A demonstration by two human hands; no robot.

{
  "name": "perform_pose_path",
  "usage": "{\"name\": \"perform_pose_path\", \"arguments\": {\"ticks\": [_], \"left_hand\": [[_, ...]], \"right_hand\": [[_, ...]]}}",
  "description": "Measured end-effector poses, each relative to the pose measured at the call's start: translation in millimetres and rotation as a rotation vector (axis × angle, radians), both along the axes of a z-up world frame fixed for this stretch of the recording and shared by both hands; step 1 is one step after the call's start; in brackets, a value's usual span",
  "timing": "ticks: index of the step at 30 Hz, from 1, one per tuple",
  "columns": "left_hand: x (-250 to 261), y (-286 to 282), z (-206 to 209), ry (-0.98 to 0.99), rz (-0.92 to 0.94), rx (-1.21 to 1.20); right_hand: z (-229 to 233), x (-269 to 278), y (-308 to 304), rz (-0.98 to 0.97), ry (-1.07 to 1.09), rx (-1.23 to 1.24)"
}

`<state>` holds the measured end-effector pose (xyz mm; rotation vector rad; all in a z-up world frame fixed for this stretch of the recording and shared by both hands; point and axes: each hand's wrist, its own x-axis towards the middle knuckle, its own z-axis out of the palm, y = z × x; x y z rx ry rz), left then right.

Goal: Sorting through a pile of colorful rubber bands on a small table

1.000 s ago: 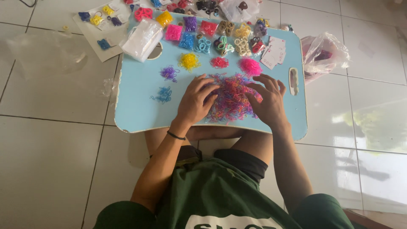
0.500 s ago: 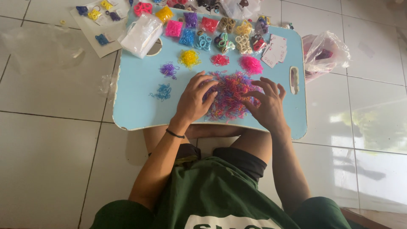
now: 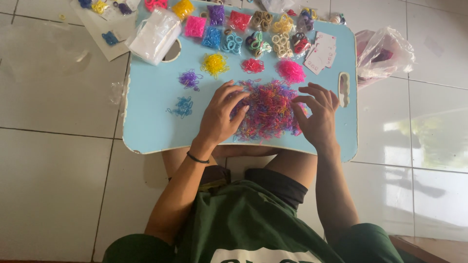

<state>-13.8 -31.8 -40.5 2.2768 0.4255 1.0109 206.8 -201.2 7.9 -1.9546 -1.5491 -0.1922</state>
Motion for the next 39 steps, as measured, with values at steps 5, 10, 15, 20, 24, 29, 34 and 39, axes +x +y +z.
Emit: {"name": "perform_pose_path", "arguments": {"ticks": [5, 10, 15, 20, 24, 29, 34, 39], "left_hand": [[1, 1, 5, 0.003, 0.017, -0.002], [0, -2, 12, 0.006, 0.003, -0.028], [1, 0, 13, 0.015, 0.001, -0.037], [1, 1, 13, 0.012, 0.010, -0.037], [0, 0, 13, 0.002, 0.003, -0.051], [-1, -1, 15, -0.021, 0.004, -0.058], [6, -4, 25, -0.095, 0.020, -0.017], [41, -13, 33, -0.138, -0.150, -0.068]], "right_hand": [[13, -8, 6, 0.059, 0.002, -0.030], [9, -13, 9, 0.033, -0.031, -0.045], [0, -4, 14, -0.028, 0.011, -0.066], [4, -1, 19, -0.008, 0.088, -0.083], [17, 6, 14, -0.046, 0.188, -0.079], [19, 12, 7, -0.203, 0.417, -0.138], [51, -14, 11, -0.280, 0.701, -0.104], [46, -20, 15, -0.217, 0.778, -0.081]]}}
